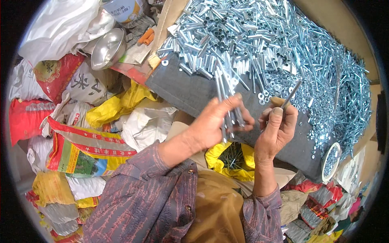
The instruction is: Assembling long bolts by putting washers and nuts onto them.
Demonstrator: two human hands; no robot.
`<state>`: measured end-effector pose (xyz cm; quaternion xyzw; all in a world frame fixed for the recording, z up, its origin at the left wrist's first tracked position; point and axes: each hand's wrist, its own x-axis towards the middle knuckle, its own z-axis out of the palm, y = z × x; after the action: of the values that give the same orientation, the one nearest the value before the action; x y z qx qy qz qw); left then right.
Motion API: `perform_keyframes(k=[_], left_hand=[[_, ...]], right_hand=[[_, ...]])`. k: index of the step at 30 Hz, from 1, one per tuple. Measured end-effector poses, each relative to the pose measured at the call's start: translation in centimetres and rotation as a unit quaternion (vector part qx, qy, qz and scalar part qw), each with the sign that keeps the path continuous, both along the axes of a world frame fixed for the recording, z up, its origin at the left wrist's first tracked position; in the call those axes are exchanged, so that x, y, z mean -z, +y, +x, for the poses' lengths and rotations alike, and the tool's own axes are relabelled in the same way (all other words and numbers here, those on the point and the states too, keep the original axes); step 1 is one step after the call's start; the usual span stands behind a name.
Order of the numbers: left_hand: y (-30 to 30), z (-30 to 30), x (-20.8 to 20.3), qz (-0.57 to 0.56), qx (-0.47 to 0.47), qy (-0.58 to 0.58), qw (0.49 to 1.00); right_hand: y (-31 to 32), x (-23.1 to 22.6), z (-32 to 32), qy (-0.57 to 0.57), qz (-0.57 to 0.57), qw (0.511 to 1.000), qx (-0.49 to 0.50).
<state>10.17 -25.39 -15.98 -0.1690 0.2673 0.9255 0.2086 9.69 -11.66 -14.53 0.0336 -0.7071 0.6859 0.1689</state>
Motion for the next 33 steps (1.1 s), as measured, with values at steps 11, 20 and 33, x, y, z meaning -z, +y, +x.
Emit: perform_keyframes(k=[11,20,33], left_hand=[[-4.0,-5.1,2.1,-0.853,-0.021,0.297,0.429],[-5.2,-4.5,-0.5,-0.464,0.061,0.146,0.872],[-4.1,-3.4,-0.4,-0.326,0.082,0.156,0.929]], right_hand=[[1.9,1.2,1.3,-0.111,-0.027,0.991,-0.066],[2.8,1.8,0.9,-0.216,-0.004,0.963,-0.159],[4.9,0.9,0.6,-0.169,0.179,0.942,-0.228]])
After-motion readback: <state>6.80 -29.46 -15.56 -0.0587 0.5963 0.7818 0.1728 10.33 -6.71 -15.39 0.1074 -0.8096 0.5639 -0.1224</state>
